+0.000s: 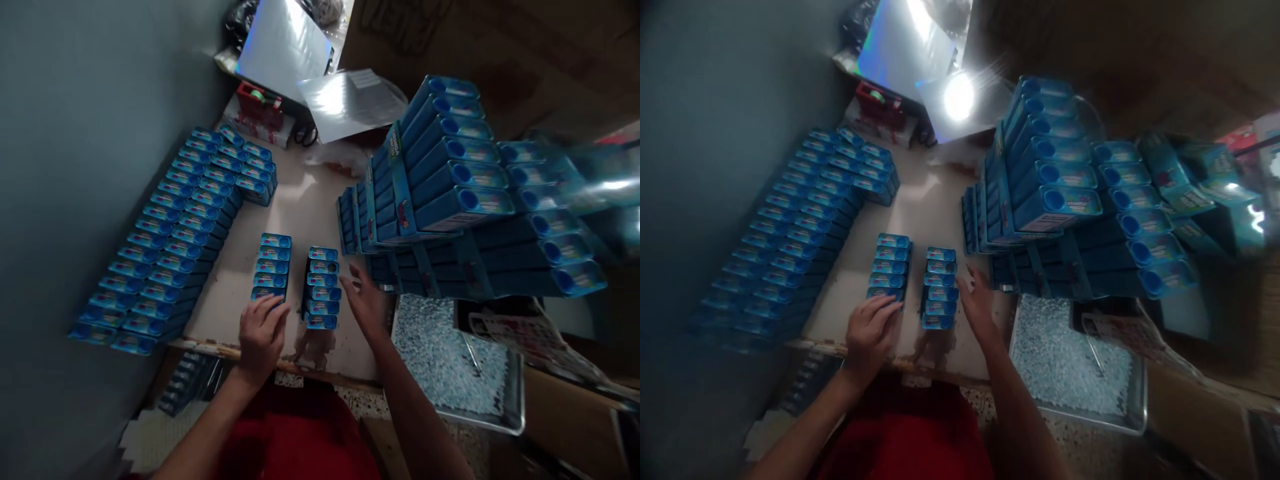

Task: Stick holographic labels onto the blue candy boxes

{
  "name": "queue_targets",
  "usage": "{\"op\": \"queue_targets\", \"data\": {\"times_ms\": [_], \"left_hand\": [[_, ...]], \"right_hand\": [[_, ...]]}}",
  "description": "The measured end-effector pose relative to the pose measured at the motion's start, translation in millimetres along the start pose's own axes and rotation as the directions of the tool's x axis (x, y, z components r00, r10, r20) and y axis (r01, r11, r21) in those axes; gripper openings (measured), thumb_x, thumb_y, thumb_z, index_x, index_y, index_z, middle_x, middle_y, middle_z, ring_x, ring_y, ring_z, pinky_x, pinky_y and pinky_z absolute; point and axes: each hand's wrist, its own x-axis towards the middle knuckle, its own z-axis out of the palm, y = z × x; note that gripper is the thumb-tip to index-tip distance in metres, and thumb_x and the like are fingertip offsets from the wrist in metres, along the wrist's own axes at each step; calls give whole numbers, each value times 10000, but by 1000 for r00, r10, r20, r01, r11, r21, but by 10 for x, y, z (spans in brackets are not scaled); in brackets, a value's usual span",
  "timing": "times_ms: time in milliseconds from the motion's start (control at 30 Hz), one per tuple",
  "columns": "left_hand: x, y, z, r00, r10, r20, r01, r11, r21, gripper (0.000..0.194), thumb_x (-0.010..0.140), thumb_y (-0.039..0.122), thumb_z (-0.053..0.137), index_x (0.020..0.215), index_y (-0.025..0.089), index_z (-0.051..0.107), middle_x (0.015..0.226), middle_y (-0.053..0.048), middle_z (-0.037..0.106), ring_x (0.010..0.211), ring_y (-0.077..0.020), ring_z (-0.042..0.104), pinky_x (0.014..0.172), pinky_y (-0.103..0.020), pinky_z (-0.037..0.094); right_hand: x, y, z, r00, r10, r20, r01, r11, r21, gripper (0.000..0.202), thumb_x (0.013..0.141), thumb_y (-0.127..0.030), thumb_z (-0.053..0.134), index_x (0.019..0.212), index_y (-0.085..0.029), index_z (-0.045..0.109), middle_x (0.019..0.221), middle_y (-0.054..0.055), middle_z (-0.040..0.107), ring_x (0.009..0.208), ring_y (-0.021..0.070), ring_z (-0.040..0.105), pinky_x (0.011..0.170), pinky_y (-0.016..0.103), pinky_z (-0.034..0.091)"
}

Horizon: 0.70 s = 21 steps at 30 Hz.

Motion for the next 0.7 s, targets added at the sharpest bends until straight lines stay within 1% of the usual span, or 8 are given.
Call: {"op": "queue_targets", "data": {"times_ms": [67, 133, 200, 300, 433, 533, 633, 700], "left_hand": [[277, 94, 249, 997, 42, 63, -44, 998, 38, 436, 1018, 197, 554, 1453, 218, 568, 1435, -126, 650, 1433, -313, 500, 1208, -594, 343], [476, 170, 539, 989, 10, 146, -23, 996, 91, 544, 1061, 260, 467, 1591, 161, 401, 1616, -169, 457, 1555, -366, 324, 1236, -696, 216], [543, 169, 769, 979, -22, 202, -6, 990, 141, 587, 1076, 290, 405, 1640, 157, 311, 1682, -168, 327, 1599, -389, 199, 1217, -761, 169], [494, 44, 906, 974, 6, 226, -56, 974, 218, 585, 1059, 325, 432, 1634, 248, 356, 1690, -131, 311, 1601, -384, 187, 1197, -791, 207], [559, -144, 691, 984, 50, 174, -102, 946, 308, 534, 995, 398, 564, 1528, 386, 520, 1648, -133, 399, 1544, -416, 320, 1137, -781, 349], [656, -433, 302, 987, 121, 104, -144, 955, 260, 560, 989, 351, 590, 1539, 334, 487, 1607, -153, 467, 1509, -403, 399, 1157, -707, 396], [575, -1040, 24, 995, 86, -58, -77, 987, 144, 423, 1001, 212, 525, 1416, 281, 566, 1353, -123, 671, 1306, -311, 616, 1100, -548, 502], [484, -1520, 39, 991, 7, -136, 6, 995, 96, 386, 987, 159, 458, 1327, 263, 611, 1220, -104, 709, 1156, -265, 690, 1011, -453, 563]], "right_hand": [[39, 13, 147, 1000, 10, -18, -10, 1000, 18, 649, 1008, -558, 468, 1560, -219, 443, 1609, 129, 478, 1465, 268, 487, 1177, 473, 439], [49, 79, 310, 1000, 23, -19, -23, 1000, 5, 669, 1033, -527, 376, 1610, -190, 353, 1683, 128, 354, 1563, 251, 337, 1269, 503, 306], [18, 172, 465, 999, 41, -16, -41, 999, 8, 653, 1046, -506, 299, 1607, -180, 361, 1679, 126, 360, 1575, 250, 313, 1286, 527, 265], [-54, 295, 636, 999, 40, 2, -40, 998, 40, 595, 1050, -484, 248, 1576, -272, 427, 1608, 88, 485, 1514, 271, 431, 1232, 569, 368], [-119, 184, 597, 998, 17, -67, -17, 1000, 12, 576, 993, -492, 423, 1557, -377, 439, 1537, 70, 562, 1425, 361, 533, 1111, 652, 475], [-107, -235, 391, 977, -120, -176, 114, 993, -43, 616, 953, -448, 551, 1554, -436, 418, 1495, 56, 589, 1375, 372, 568, 1098, 649, 487], [133, -820, 306, 948, -258, -188, 260, 965, -16, 528, 962, -347, 596, 1481, -393, 513, 1416, 70, 630, 1327, 340, 591, 1112, 587, 496], [425, -1236, 375, 951, -275, -144, 287, 956, 65, 376, 968, -302, 593, 1342, -310, 636, 1279, 85, 691, 1194, 305, 664, 1038, 526, 554]]}}
